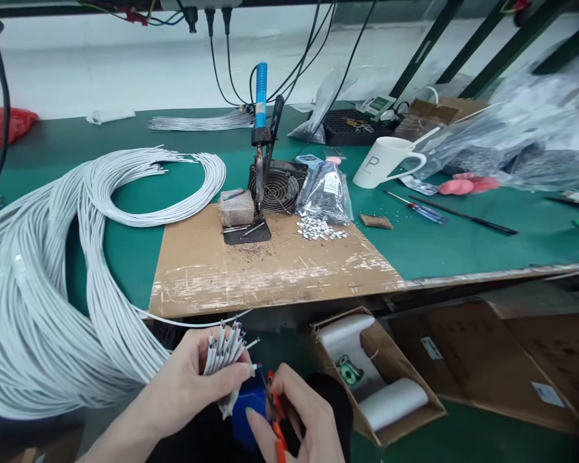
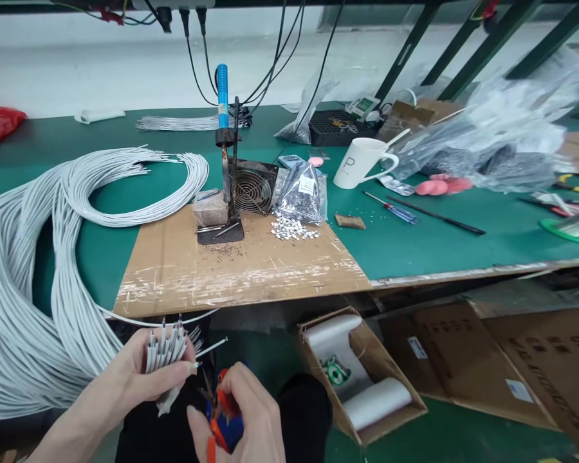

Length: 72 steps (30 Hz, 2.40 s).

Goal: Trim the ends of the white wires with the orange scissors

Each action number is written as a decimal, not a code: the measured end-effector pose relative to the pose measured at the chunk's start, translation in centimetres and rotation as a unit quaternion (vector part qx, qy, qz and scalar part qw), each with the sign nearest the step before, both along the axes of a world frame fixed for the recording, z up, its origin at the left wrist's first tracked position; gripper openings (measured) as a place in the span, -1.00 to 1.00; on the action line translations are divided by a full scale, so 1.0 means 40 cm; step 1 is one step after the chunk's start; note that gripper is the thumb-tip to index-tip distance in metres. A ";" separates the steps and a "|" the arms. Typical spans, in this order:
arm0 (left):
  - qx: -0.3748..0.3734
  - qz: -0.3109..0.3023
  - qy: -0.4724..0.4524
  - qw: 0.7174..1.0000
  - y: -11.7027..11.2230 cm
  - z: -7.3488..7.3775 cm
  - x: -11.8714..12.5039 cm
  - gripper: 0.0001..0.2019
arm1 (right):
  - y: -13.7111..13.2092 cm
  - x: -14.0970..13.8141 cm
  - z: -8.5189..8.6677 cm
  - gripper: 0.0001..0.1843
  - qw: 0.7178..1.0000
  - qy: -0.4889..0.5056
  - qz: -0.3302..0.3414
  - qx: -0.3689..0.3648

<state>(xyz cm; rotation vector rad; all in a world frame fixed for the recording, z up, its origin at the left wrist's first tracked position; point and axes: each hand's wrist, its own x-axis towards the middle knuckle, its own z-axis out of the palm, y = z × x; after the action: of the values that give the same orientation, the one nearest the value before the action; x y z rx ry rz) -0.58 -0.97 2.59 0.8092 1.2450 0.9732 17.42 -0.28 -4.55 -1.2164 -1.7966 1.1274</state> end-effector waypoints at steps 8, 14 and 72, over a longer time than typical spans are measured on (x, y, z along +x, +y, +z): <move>-0.003 0.004 0.044 0.999 -0.001 0.005 0.013 -0.82 | 0.016 -0.021 0.039 -0.69 0.999 0.000 0.022 -0.026; 0.012 0.011 0.056 0.998 -0.002 -0.002 0.021 -0.87 | 0.015 -0.024 0.050 -0.68 0.998 0.005 0.018 -0.053; 0.038 0.005 0.056 0.998 0.005 0.004 0.010 -0.75 | 0.043 -0.019 0.035 -0.56 0.997 0.028 0.016 -0.073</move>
<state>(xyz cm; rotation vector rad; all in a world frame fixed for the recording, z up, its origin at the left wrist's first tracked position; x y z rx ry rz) -0.18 -0.75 2.77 0.9277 1.3149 1.0007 16.65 1.46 -3.17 -1.2292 -1.7229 1.3178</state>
